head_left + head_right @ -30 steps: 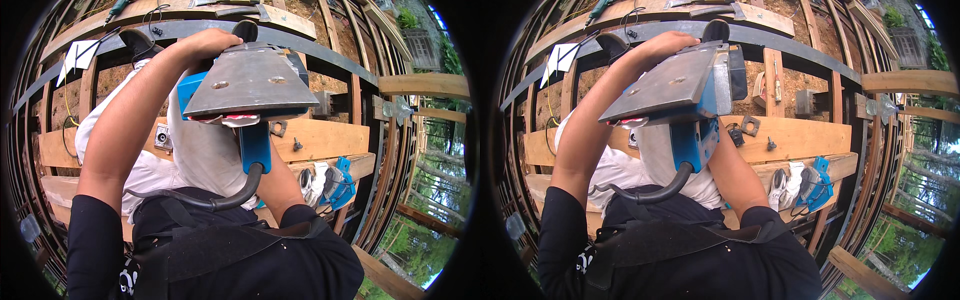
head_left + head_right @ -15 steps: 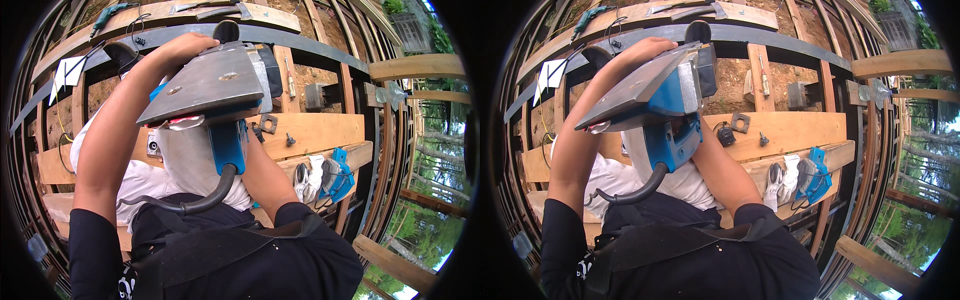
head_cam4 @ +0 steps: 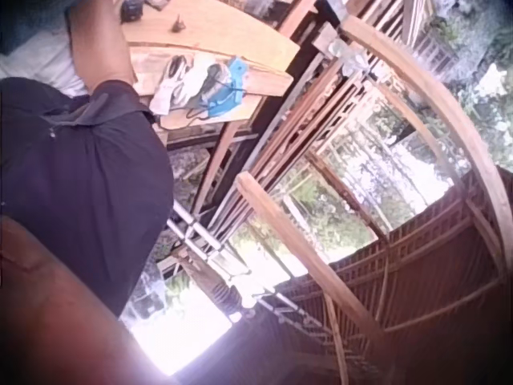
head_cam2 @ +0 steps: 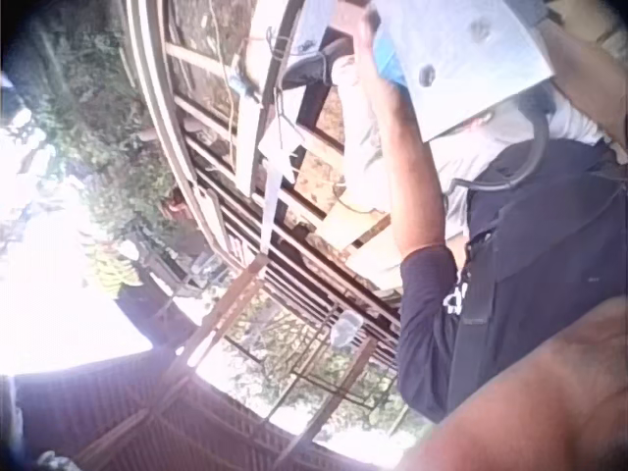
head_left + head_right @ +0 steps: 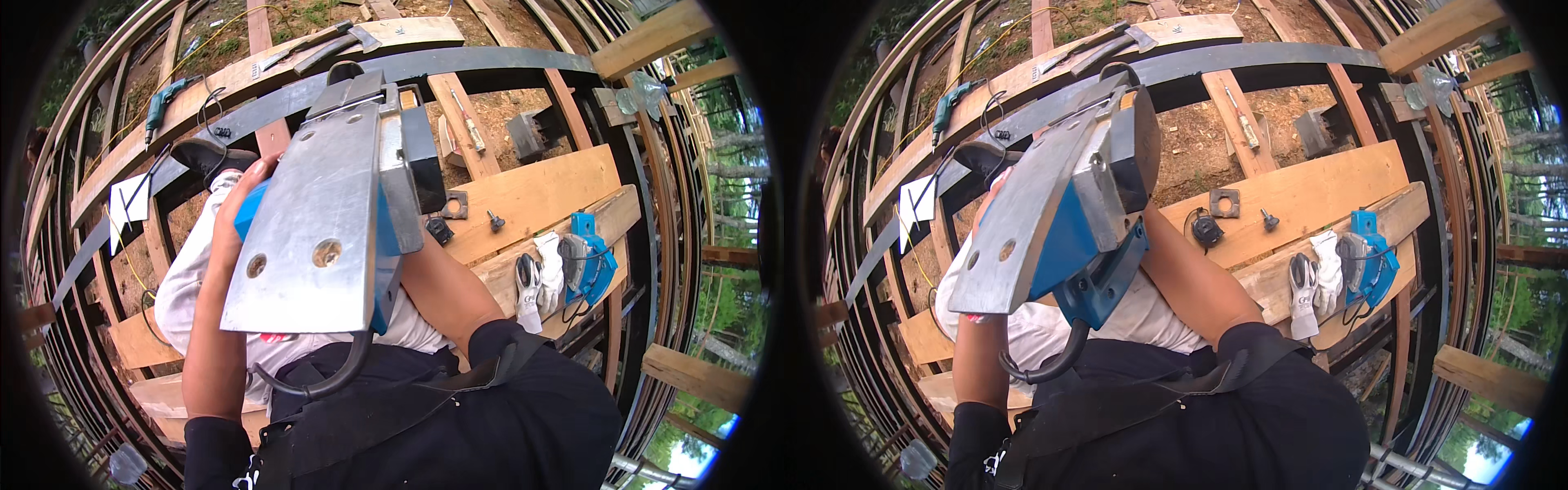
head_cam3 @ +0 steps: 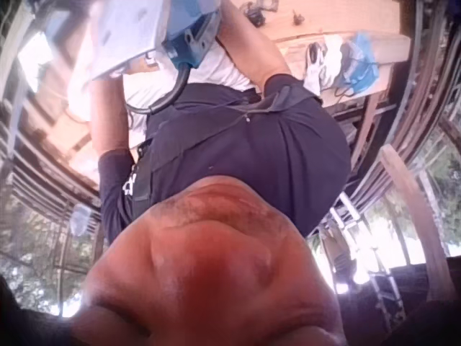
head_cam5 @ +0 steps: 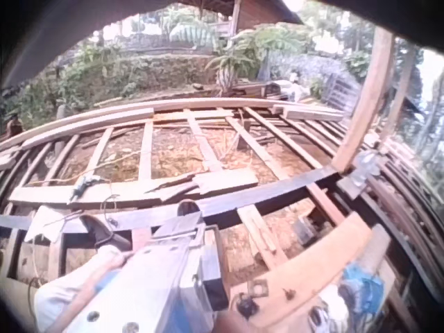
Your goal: The person holds a wood planer, places a metal ruler against its base to check for flatness, and then removes a wooden block component from the tool by hand.
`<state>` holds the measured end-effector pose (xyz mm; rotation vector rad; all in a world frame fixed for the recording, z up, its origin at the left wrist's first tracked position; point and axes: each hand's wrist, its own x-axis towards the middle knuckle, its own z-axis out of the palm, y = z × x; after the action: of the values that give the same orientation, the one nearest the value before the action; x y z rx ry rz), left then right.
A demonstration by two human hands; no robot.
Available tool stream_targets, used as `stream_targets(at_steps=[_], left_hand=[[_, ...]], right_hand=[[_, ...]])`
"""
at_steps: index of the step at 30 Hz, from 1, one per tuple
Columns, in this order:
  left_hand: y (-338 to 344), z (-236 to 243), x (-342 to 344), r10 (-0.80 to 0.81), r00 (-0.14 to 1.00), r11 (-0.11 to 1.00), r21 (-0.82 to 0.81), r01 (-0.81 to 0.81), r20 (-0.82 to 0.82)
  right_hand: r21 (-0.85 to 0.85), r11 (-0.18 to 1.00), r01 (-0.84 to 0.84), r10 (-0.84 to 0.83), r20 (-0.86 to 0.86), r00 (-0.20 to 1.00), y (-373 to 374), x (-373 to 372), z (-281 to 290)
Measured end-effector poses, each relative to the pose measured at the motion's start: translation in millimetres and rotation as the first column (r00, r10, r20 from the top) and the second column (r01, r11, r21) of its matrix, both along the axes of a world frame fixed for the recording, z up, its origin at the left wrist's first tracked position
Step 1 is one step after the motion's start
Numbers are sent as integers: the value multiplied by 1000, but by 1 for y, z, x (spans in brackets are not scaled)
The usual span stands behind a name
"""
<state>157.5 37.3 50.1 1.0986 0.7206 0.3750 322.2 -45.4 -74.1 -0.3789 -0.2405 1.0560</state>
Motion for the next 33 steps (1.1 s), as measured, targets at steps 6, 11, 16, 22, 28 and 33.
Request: stream_targets(at_steps=[6,11,16,22,28,33], left_hand=[[-49,4,-52,-64,985,952,-285,109,162],[-68,-5,-58,-128,941,793,-538,287,313],[-79,0,-55,-163,898,634,-654,413,409],[-90,-2,-54,-224,881,547,-694,468,417],[-105,-1,-58,-69,902,592,-711,380,426],[-65,3,-81,136,942,794,-603,82,307]], right_hand=[[78,997,16,-19,44,999,35,-9,11],[96,995,22,-62,435,898,43,-26,50],[173,975,-136,43,459,887,46,-50,73],[284,947,-149,-56,604,795,57,-67,100],[253,967,33,-225,788,574,47,-63,103],[-188,936,297,-48,769,637,-98,23,50]])
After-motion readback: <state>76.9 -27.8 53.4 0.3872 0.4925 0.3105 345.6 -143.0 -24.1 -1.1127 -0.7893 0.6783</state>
